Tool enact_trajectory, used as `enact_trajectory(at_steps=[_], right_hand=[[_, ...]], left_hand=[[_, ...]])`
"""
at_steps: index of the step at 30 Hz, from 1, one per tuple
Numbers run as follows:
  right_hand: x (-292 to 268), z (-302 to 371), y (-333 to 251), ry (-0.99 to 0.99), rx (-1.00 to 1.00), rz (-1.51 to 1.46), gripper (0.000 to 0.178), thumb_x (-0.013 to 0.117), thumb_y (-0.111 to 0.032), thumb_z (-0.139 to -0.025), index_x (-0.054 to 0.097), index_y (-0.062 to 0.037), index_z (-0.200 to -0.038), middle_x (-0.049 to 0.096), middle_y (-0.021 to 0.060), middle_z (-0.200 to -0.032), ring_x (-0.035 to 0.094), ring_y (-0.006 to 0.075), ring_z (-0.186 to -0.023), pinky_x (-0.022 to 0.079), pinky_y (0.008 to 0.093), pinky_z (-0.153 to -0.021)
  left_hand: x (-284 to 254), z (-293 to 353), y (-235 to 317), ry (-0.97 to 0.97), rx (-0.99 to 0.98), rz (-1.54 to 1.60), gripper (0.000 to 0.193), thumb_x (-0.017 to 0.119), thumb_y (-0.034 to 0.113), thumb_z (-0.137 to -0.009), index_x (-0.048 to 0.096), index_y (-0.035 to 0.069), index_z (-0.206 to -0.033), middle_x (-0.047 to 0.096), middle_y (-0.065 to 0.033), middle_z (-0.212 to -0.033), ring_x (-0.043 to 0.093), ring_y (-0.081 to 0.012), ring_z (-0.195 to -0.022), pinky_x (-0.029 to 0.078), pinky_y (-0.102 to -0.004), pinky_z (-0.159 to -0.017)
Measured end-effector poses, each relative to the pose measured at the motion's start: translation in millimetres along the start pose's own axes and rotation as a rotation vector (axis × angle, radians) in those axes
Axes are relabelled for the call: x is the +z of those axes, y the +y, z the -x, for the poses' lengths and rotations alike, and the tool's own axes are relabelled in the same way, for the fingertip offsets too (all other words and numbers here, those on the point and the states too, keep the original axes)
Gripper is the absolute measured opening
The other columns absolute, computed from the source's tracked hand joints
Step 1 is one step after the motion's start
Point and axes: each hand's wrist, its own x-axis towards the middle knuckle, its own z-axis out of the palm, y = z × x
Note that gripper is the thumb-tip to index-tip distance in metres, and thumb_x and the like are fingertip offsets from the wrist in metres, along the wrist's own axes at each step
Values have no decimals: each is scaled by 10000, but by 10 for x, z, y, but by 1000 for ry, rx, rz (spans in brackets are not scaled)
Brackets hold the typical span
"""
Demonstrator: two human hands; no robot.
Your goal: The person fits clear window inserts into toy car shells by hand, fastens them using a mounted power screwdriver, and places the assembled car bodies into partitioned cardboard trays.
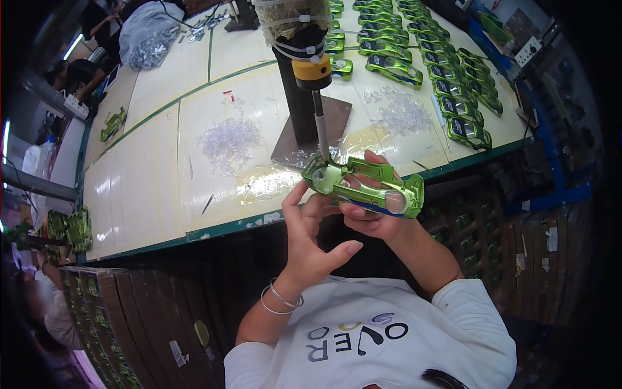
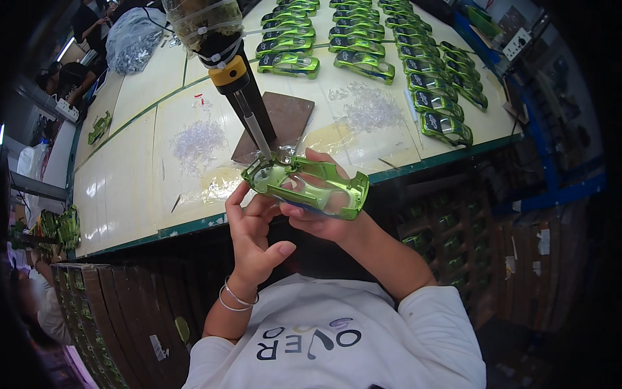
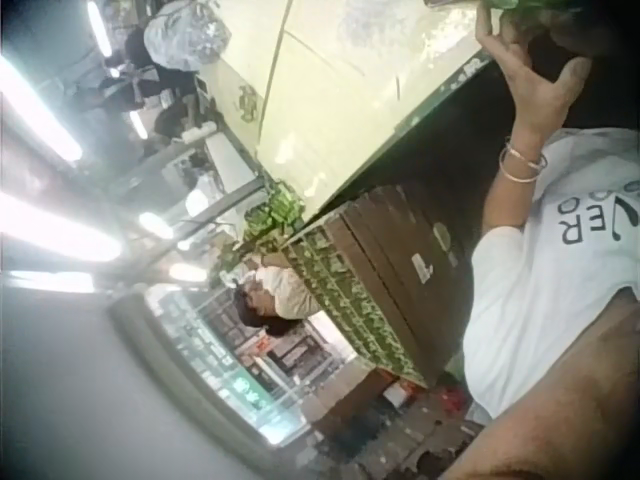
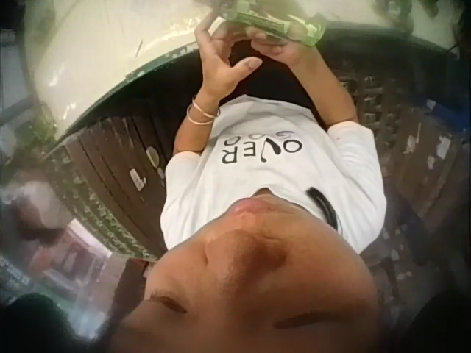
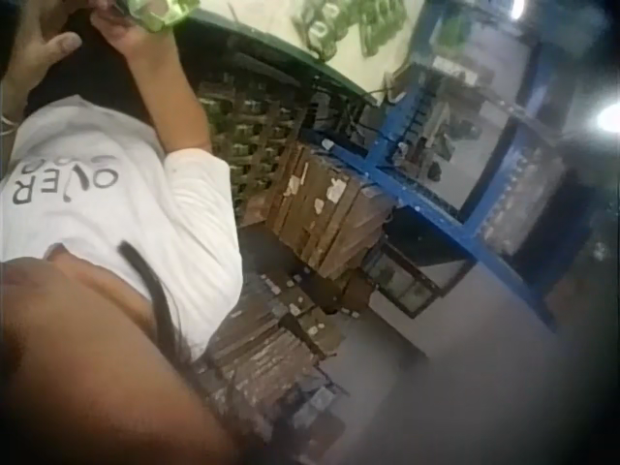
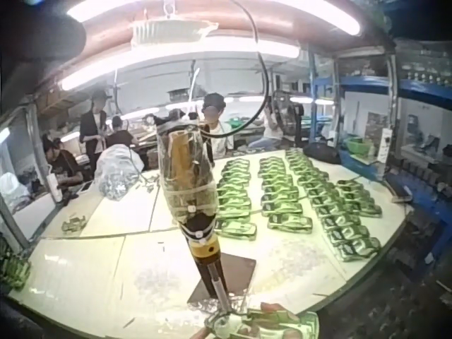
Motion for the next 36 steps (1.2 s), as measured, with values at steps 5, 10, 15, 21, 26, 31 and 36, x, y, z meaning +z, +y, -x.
enact_trajectory(at_steps=[5, 10, 15, 21, 26, 31, 36], right_hand=[[-29, 17, -8, -195, 46, -43, 502, 307, -446, -835, 481, -6, -1000, 542, 122, -794, 491, 223, -570, 300, 243, -285], [-27, 31, -24, -215, 76, -65, 564, 278, -476, -838, 460, 7, -1066, 516, 171, -711, 431, 169, -450, 283, 227, -286], [17, 60, -52, -146, 98, -39, 605, 249, -516, -836, 471, 10, -1035, 490, 162, -613, 284, 97, -317, 274, 208, -282], [83, 75, -77, -48, 99, -8, 622, 241, -536, -836, 481, 13, -1005, 474, 134, -562, 244, 71, -292, 271, 197, -276], [67, 56, -88, -53, 102, -8, 625, 244, -533, -837, 477, 18, -1016, 473, 134, -562, 250, 63, -291, 271, 188, -274], [48, 39, -98, -173, 127, -12, 587, 266, -482, -838, 474, 18, -1064, 523, 192, -689, 317, 117, -329, 281, 204, -274], [123, 21, -34, 166, -16, 61, 548, 285, -480, -836, 498, -4, -1002, 524, 168, -671, 399, 159, -402, 290, 208, -278]], left_hand=[[10, 8, 52, -35, 5, 2, 900, 689, 136, -638, 36, 17, -1246, 403, -213, -1146, 438, -258, -1045, 359, -371, -880], [7, 13, 75, -87, 16, -20, 941, 697, 150, -631, 7, 18, -1257, 382, -217, -1152, 426, -264, -1058, 355, -372, -884], [17, 16, 101, -102, -8, 22, 973, 705, 157, -624, -15, 17, -1263, 356, -221, -1176, 413, -266, -1072, 350, -373, -891], [29, 9, 109, -115, -18, 47, 1006, 712, 159, -614, -38, 22, -1270, 326, -226, -1208, 381, -275, -1108, 341, -377, -901], [20, 16, 110, -127, -17, 69, 1029, 713, 163, -612, -62, 28, -1276, 307, -230, -1227, 366, -276, -1123, 330, -383, -912], [21, 30, 97, -133, -20, 76, 1031, 707, 154, -616, -72, 30, -1280, 291, -228, -1237, 366, -273, -1124, 318, -391, -922], [-7, 45, -24, -98, -30, 97, 994, 690, 142, -633, -54, 30, -1283, 319, -214, -1223, 381, -268, -1113, 323, -383, -918]])
